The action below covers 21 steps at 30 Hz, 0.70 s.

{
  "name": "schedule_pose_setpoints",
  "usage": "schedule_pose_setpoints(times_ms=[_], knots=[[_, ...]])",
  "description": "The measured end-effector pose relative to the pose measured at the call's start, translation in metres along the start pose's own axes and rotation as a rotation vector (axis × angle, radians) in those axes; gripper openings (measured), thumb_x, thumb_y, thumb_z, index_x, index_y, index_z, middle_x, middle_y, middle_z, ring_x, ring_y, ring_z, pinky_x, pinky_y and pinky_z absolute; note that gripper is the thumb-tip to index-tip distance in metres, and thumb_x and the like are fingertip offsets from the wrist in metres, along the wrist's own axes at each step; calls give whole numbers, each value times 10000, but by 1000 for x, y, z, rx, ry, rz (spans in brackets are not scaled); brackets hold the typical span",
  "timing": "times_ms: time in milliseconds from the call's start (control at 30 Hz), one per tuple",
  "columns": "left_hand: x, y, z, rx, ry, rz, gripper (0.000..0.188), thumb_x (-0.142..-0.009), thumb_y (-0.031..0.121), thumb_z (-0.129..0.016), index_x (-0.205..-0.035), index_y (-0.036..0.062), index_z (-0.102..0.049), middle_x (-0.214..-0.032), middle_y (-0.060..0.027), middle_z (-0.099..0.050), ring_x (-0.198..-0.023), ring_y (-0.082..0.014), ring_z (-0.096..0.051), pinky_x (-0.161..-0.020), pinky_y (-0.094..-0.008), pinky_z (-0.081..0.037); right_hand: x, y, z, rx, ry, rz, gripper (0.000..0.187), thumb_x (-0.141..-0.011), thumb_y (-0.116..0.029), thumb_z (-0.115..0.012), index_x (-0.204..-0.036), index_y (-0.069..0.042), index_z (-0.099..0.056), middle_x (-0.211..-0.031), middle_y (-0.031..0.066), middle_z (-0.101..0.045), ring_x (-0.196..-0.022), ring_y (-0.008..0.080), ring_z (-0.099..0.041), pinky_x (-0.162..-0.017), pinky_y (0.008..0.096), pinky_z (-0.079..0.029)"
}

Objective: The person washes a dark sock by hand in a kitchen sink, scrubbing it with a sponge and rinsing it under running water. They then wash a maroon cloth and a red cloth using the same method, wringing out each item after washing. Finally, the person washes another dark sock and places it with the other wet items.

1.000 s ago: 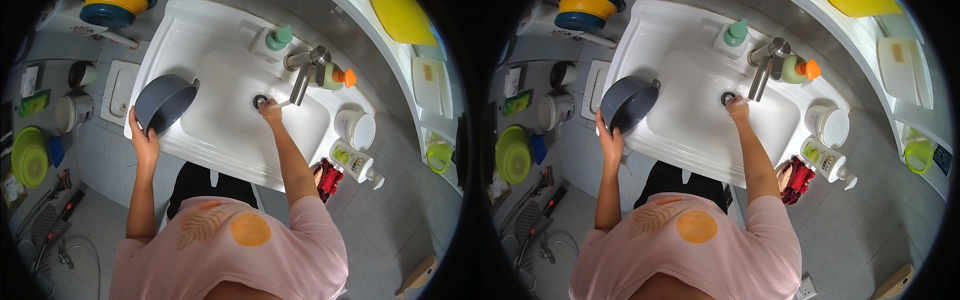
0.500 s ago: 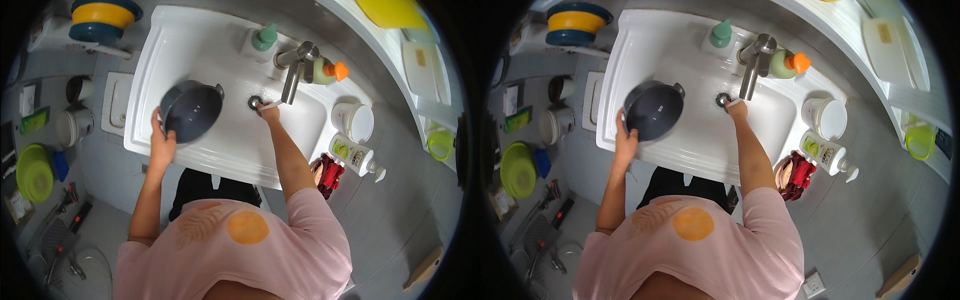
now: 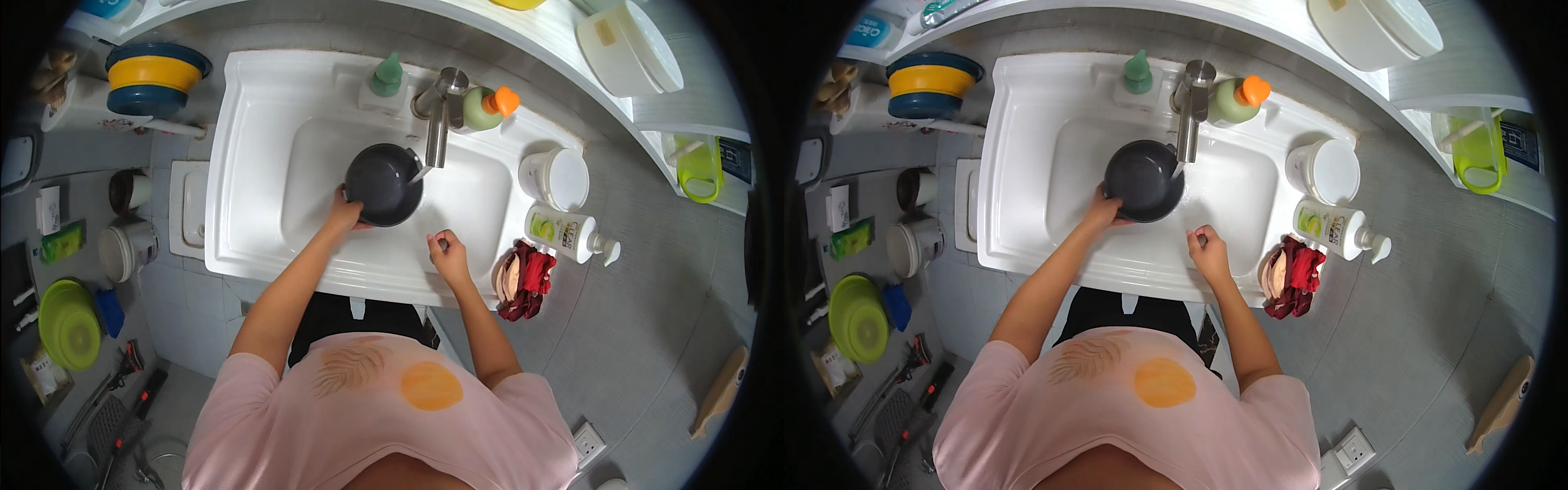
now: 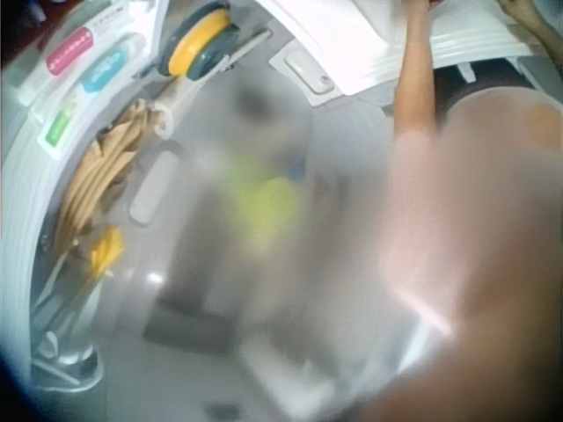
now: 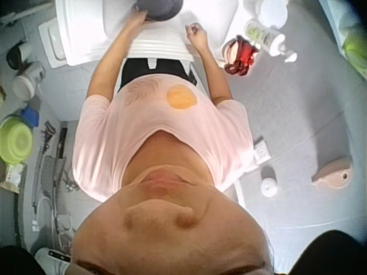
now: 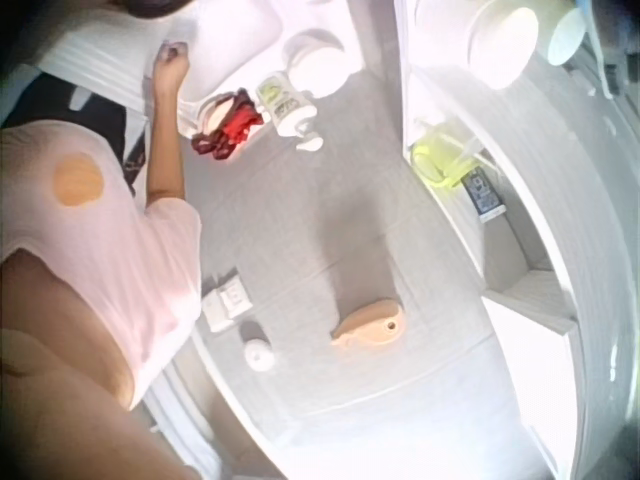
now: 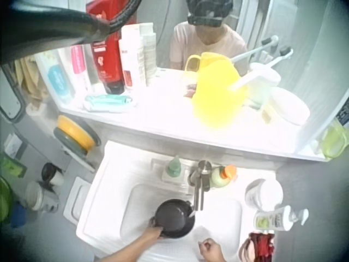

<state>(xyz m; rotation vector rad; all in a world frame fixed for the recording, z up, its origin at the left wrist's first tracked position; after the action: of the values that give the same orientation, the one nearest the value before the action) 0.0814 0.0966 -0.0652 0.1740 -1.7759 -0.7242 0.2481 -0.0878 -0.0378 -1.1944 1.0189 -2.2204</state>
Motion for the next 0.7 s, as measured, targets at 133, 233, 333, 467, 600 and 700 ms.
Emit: schedule_pose_setpoints(times_ms=[133,233,333,467,600,700], knots=[[-19,-9,-33,21,-83,71,683,-765,-32,-424,-1347,101,-91,-1179,-257,-424,-866,-389,-605,-663,-429,-577,9,-16,12,103,-100,150,168,-788,-95,-623,-873,-36,-492,-675,31,-549,-640,90,-522,-517,245,-429],[-37,-20,-45,90,-177,94,699,-749,-28,-432,-1346,145,-112,-1237,-220,-384,-907,-392,-587,-658,-471,-568,24,-18,14,-236,-211,-30,204,-780,-48,-611,-928,-33,-472,-707,36,-548,-718,87,-546,-539,238,-458],[-57,-36,-55,178,-199,98,703,-746,-22,-438,-1344,191,-135,-1272,-181,-369,-925,-389,-581,-659,-491,-561,35,-24,12,-88,-278,-2,258,-771,-35,-609,-975,-32,-451,-801,80,-558,-741,106,-565,-551,254,-478],[-88,-60,-56,140,-165,101,747,-772,-2,-481,-1366,249,-104,-1283,-161,-371,-906,-379,-588,-661,-494,-555,46,-67,-11,110,-356,130,330,-770,-73,-626,-1034,-40,-431,-899,114,-545,-828,140,-558,-675,275,-470],[-108,-82,-27,126,-145,78,780,-786,40,-583,-1369,202,-90,-1210,-160,-433,-928,-340,-577,-707,-469,-540,41,-109,-67,-117,-506,239,469,-749,-138,-666,-1136,-24,-426,-974,109,-530,-931,192,-534,-796,323,-443],[-51,-73,-28,395,-340,41,712,-783,56,-620,-1336,110,-175,-1110,-122,-493,-1008,-266,-521,-816,-456,-476,4,-133,-110,-236,-389,255,557,-751,-179,-674,-1211,-14,-408,-1034,103,-524,-931,200,-534,-800,321,-449]])
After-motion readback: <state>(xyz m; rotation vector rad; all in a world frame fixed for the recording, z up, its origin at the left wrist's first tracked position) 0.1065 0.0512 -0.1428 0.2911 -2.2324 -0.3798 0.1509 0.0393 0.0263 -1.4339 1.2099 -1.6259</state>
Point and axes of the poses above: each hand's wrist, its own x-axis away from the middle knuckle, its own z-axis out of the back of the hand, y = z × x, the point moved 4 cm from there along -x, towards the middle knuckle
